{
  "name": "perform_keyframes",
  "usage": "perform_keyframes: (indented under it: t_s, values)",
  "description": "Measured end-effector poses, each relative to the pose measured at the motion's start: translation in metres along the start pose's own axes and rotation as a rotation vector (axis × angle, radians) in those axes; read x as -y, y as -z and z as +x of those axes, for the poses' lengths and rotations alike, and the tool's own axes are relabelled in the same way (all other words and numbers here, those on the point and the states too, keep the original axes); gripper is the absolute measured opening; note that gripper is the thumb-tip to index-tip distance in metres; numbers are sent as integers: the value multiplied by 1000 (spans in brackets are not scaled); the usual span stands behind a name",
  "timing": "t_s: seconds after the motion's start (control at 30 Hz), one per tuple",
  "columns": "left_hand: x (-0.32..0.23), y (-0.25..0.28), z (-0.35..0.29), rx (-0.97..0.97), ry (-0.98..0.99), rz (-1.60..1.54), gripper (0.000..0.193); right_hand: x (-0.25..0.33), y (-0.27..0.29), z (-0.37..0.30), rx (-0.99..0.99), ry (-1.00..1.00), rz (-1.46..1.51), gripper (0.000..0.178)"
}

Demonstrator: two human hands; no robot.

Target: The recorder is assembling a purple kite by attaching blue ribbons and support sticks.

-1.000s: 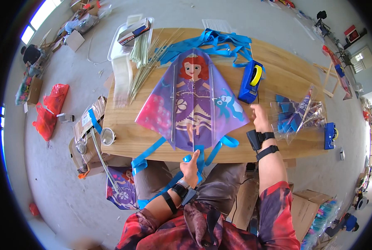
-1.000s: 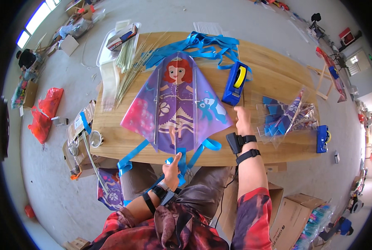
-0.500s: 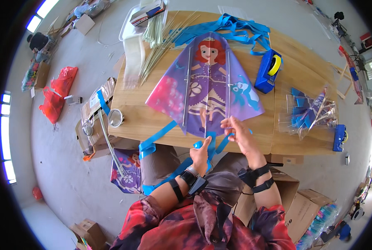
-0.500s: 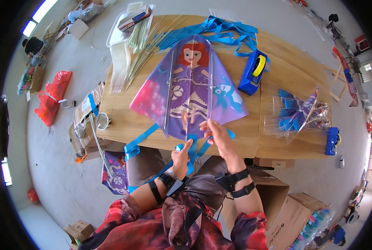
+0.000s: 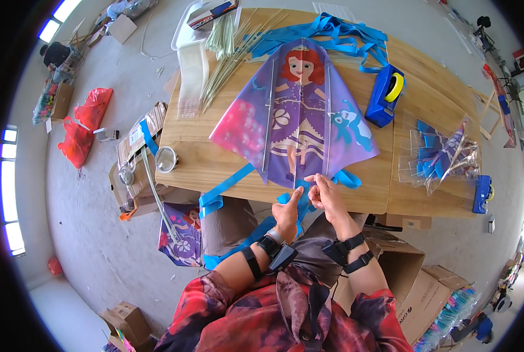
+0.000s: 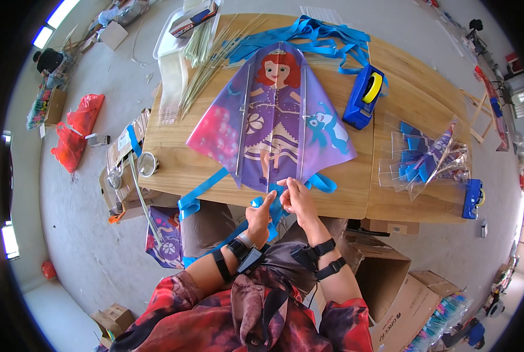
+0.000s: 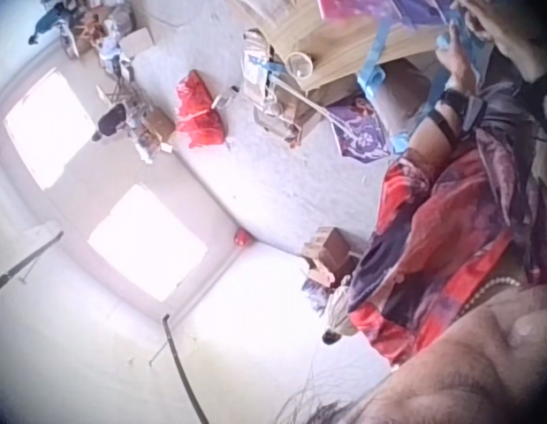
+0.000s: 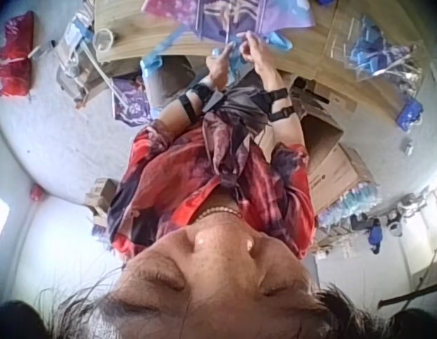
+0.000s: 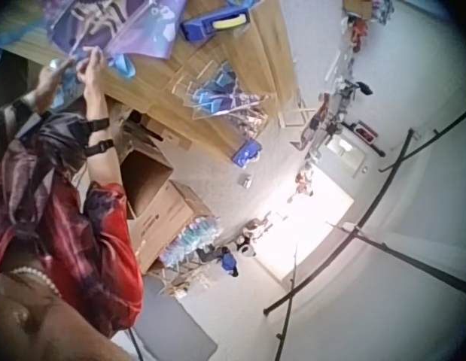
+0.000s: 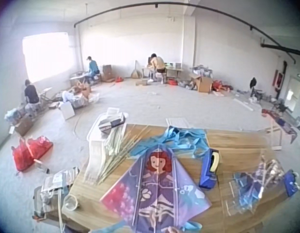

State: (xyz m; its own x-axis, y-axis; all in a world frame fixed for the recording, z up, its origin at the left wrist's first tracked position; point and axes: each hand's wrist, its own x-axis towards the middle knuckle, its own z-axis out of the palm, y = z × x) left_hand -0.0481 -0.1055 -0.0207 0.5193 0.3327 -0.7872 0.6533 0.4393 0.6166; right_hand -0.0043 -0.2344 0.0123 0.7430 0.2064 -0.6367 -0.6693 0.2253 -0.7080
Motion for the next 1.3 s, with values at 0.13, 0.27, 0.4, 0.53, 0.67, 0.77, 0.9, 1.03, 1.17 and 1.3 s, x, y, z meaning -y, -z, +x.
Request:
perform_keyframes:
  t_s: [0.13,0.27,0.4,0.53,0.67,0.77,0.9,1.03,1.17,1.3]
  values:
    - [3,1,3,-3,-6,-9,48,-6,-7,1,-45,38,-24,38]
    - [8,2,9,14,0,-1,48,-9,-7,2,-78,66,-85,38]
    - [9,4,9,18,-13,25,45,-7,-13,-2,-113,71,-155,38]
    - [1,8,2,117,-10,-35,46,-5,-15,-3,-137,100,-247,39]
    - [-15,3,-10,105,17,-29,52,-7,-11,-2,-145,127,-282,38]
    - [-10,0,-6,35,40,39,56,-4,-15,-5,-148,121,-286,39]
    - [7,1,10,-31,13,66,57,-5,-18,-6,-139,110,-238,39]
    - [-4,-7,-2,-37,5,49,53,-14,3,8,-96,289,-459,30]
    - [-13,-6,-12,-54,-33,20,51,5,-1,5,-278,633,-1230,39]
    - [-7,-3,-8,-18,-12,48,52,16,-2,12,-395,718,-1199,50]
